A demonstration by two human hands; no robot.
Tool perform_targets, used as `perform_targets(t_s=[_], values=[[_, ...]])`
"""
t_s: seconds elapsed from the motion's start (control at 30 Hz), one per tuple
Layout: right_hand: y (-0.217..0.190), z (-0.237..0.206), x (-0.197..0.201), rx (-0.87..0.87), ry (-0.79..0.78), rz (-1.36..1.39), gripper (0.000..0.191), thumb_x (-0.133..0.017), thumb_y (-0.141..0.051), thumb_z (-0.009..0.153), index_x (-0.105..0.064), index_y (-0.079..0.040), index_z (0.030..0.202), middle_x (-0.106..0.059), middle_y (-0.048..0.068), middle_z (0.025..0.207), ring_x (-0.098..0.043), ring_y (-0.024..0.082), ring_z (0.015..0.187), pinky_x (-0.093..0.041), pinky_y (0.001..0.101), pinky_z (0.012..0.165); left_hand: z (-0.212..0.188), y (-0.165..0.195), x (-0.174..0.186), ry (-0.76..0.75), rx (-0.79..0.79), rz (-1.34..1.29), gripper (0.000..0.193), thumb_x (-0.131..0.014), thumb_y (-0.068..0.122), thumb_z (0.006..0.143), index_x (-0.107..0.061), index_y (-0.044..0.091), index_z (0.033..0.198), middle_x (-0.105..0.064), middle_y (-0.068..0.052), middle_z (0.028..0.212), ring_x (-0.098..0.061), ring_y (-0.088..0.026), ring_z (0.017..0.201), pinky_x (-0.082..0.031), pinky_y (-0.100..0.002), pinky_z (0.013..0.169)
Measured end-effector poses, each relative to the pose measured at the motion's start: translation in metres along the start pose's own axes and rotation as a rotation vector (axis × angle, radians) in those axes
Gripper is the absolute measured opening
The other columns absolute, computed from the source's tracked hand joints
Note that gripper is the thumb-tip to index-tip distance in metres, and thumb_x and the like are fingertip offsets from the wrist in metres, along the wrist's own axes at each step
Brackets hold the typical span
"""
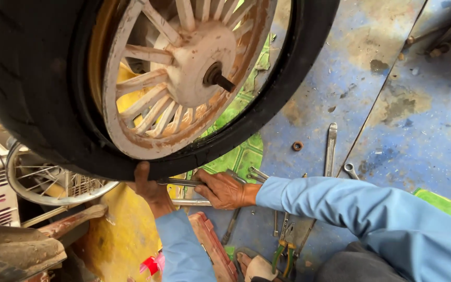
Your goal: The person mounts a motorcycle tire onto a white spoked rim using tire levers. They repeatedly pry the tire bead over the rim edge, rotate the wheel, and reposition the levers to seat the tire around the circumference.
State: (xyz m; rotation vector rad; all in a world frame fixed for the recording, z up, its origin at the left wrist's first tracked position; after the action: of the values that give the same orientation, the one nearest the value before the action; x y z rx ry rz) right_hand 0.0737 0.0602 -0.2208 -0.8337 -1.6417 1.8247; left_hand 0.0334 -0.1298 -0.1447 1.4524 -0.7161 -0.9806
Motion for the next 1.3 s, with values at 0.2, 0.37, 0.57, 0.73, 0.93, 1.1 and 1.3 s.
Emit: perform_targets(t_s=[0.2, 0.37, 0.57, 0.73, 0.93, 1.1, 1.3], values=[[-0.01, -0.01, 0.007, 0.097, 0.032, -0.1, 0.026, -0.057, -0.028, 0.104, -0.057, -0.005, 0.117, -0.069, 0.022, 0.085, -0.066, 0.044, 0.074, -0.051, 0.0527, 0.065, -0.003, 0.001, 0.002, 0.001, -0.115, 0.106, 0.086, -0.07, 0.011, 0.08, -0.036, -0.001, 0.158, -0.044, -0.015, 0.154, -0.047, -0.03, 0.136, -0.04, -0.042, 0.116], [-0.018, -0.03, 0.063, -0.065, 0.192, -0.004, 0.029, -0.064, -0.025, 0.095, -0.064, -0.009, 0.119, -0.069, 0.017, 0.072, -0.068, 0.031, 0.06, -0.052, 0.0436, 0.058, 0.003, -0.002, 0.0, -0.035, -0.393, 0.23, 0.085, -0.066, 0.006, 0.08, -0.033, -0.002, 0.158, -0.04, -0.014, 0.161, -0.041, -0.028, 0.147, -0.029, -0.038, 0.127], [-0.029, -0.056, 0.133, -0.059, 0.643, -0.075, 0.027, -0.054, -0.021, 0.103, -0.058, -0.005, 0.124, -0.059, 0.016, 0.07, -0.057, 0.024, 0.06, -0.047, 0.04, 0.056, -0.001, 0.004, -0.008, -0.036, -0.303, 0.139, 0.088, -0.068, 0.001, 0.081, -0.03, -0.002, 0.161, -0.041, -0.013, 0.159, -0.043, -0.028, 0.145, -0.03, -0.039, 0.126], [-0.029, -0.056, 0.186, -0.122, 0.873, -0.156, 0.025, -0.053, -0.023, 0.109, -0.053, -0.002, 0.121, -0.061, 0.015, 0.074, -0.056, 0.022, 0.062, -0.045, 0.0413, 0.056, -0.003, 0.002, -0.013, -0.021, -0.217, 0.013, 0.095, -0.07, -0.007, 0.075, -0.026, 0.008, 0.158, -0.04, -0.009, 0.154, -0.043, -0.027, 0.14, -0.035, -0.041, 0.119], [-0.04, -0.061, 0.2, 0.095, 0.589, -0.525, 0.026, -0.058, -0.027, 0.104, -0.063, -0.004, 0.115, -0.067, 0.017, 0.088, -0.064, 0.033, 0.067, -0.052, 0.045, 0.057, -0.011, -0.006, -0.007, -0.077, -0.363, 0.17, 0.086, -0.07, -0.004, 0.083, -0.031, 0.001, 0.16, -0.04, -0.009, 0.159, -0.043, -0.023, 0.143, -0.032, -0.035, 0.124], [-0.05, -0.029, 0.197, -0.024, 0.157, -0.995, 0.021, -0.059, -0.031, 0.102, -0.066, -0.012, 0.104, -0.066, 0.011, 0.083, -0.067, 0.032, 0.068, -0.053, 0.0459, 0.055, -0.009, -0.009, -0.001, -0.088, -0.402, 0.254, 0.081, -0.07, -0.003, 0.086, -0.033, -0.003, 0.158, -0.041, -0.012, 0.158, -0.045, -0.023, 0.142, -0.033, -0.036, 0.125], [-0.062, 0.014, 0.194, 0.143, -0.083, -1.276, 0.018, -0.06, -0.023, 0.094, -0.064, -0.008, 0.103, -0.068, 0.01, 0.088, -0.068, 0.024, 0.07, -0.056, 0.0379, 0.058, -0.01, -0.01, -0.001, -0.07, -0.438, 0.326, 0.078, -0.069, -0.004, 0.089, -0.032, -0.003, 0.157, -0.043, -0.013, 0.157, -0.047, -0.024, 0.14, -0.035, -0.036, 0.125]])
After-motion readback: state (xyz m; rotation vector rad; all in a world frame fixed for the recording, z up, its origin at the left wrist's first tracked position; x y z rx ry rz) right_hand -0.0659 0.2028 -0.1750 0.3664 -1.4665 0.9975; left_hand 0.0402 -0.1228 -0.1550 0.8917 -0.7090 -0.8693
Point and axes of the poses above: each hand's wrist, its own z-axis towards the middle knuckle, its own x-axis out of the back of the hand, y = z × x, the point moved 2 cm from there along z, towards the middle knuckle
